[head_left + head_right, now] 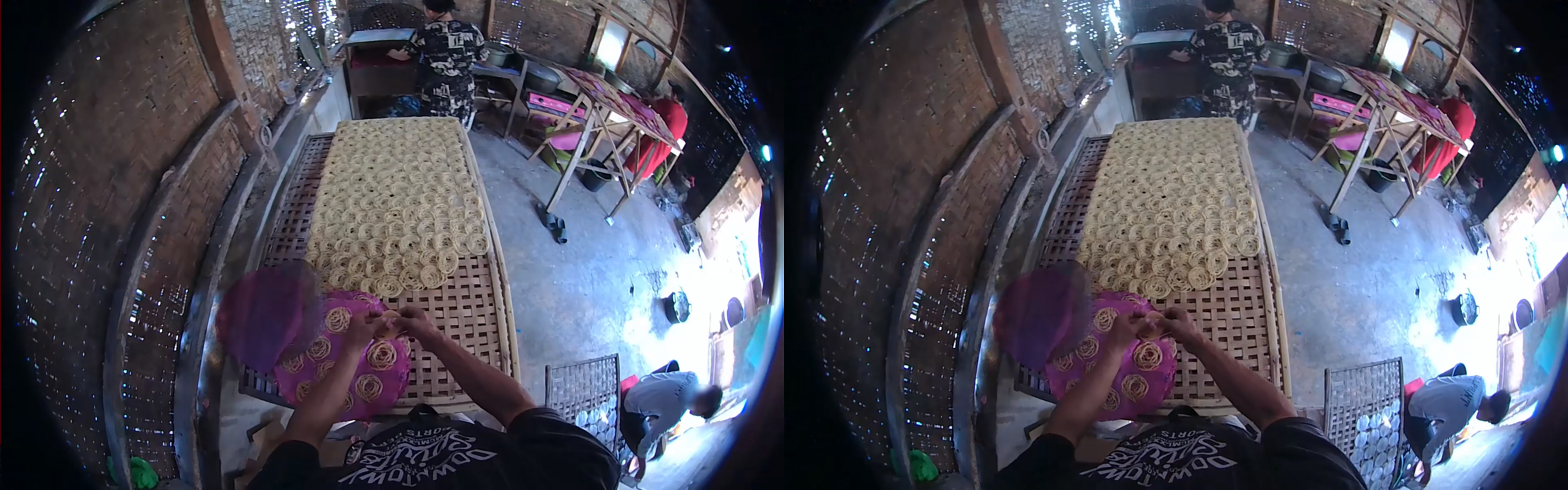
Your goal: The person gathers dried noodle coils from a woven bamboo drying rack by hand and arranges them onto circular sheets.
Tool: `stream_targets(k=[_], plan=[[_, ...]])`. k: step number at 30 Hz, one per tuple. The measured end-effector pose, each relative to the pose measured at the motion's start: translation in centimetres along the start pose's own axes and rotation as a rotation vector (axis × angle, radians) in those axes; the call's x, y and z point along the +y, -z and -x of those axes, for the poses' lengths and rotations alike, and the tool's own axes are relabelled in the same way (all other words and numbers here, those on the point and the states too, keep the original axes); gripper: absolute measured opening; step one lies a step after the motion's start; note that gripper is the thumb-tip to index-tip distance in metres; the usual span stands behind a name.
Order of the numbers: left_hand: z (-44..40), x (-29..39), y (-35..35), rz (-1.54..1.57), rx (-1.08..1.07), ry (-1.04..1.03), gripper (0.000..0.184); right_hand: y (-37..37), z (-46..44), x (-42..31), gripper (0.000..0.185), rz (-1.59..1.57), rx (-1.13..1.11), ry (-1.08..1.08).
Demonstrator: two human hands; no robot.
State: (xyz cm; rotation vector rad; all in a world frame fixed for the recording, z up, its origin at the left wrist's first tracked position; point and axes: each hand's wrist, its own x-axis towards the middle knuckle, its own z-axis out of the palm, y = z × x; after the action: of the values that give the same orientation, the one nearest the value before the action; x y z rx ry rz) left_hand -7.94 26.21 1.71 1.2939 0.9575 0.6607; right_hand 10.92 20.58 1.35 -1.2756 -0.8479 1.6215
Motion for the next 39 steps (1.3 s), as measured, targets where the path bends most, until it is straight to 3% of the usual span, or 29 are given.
stream_targets(k=[3, 7, 11, 15, 19, 23, 26, 32, 35, 37, 38, 39], plan=[[-1.8, 1.4, -3.5, -0.075, 0.025, 0.117, 0.024, 2.3, 1.2, -0.8, 0.032, -0.098, 0.174, -0.075], [-5.6, 0.1, -6.8, -0.046, -0.106, 0.061, 0.028, 7.2, 0.8, 0.2, 0.041, -0.02, 0.291, -0.001], [-11.9, -3.6, -10.4, -0.139, -0.1, -0.042, 0.024, 12.0, 0.4, -0.1, 0.031, 0.077, 0.384, 0.093], [-14.6, 0.9, -14.4, -0.159, -0.034, -0.01, 0.022, 15.3, -0.1, -3.4, 0.036, -0.047, 0.439, 0.125], [-19.5, -0.1, -17.1, -0.302, 0.063, -0.089, 0.023, 18.9, -2.5, -5.3, 0.029, -0.144, 0.532, 0.061], [-21.9, -0.4, -18.9, -0.486, 0.162, -0.161, 0.023, 23.6, -6.5, -3.3, 0.039, 0.248, 0.563, 0.144], [-23.6, -1.4, -19.7, -0.752, 0.25, -0.378, 0.023, 24.1, -7.4, -3.5, 0.037, 0.639, 0.69, 0.146], [-24.4, -0.6, -19.9, -1.039, 0.242, -0.33, 0.022, 22.6, -7.0, -5.1, 0.034, 0.955, 0.835, 0.198], [-22.7, 1.8, -18.4, -1.037, 0.218, -0.318, 0.027, 21.4, -6.2, -5.3, 0.034, 1.057, 0.866, 0.205], [-19.8, 3.6, -16.6, -0.861, 0.336, -0.421, 0.029, 21.0, -5.5, -5.4, 0.035, 1.132, 0.91, 0.293], [-17.7, 4.2, -15.2, -0.772, 0.395, -0.463, 0.03, 20.4, -4.5, -5.7, 0.035, 1.102, 0.88, 0.223], [-15.3, 4.5, -13.4, -0.753, 0.398, -0.423, 0.03, 20.8, -4.7, -4.2, 0.032, 1.162, 0.917, 0.373]])
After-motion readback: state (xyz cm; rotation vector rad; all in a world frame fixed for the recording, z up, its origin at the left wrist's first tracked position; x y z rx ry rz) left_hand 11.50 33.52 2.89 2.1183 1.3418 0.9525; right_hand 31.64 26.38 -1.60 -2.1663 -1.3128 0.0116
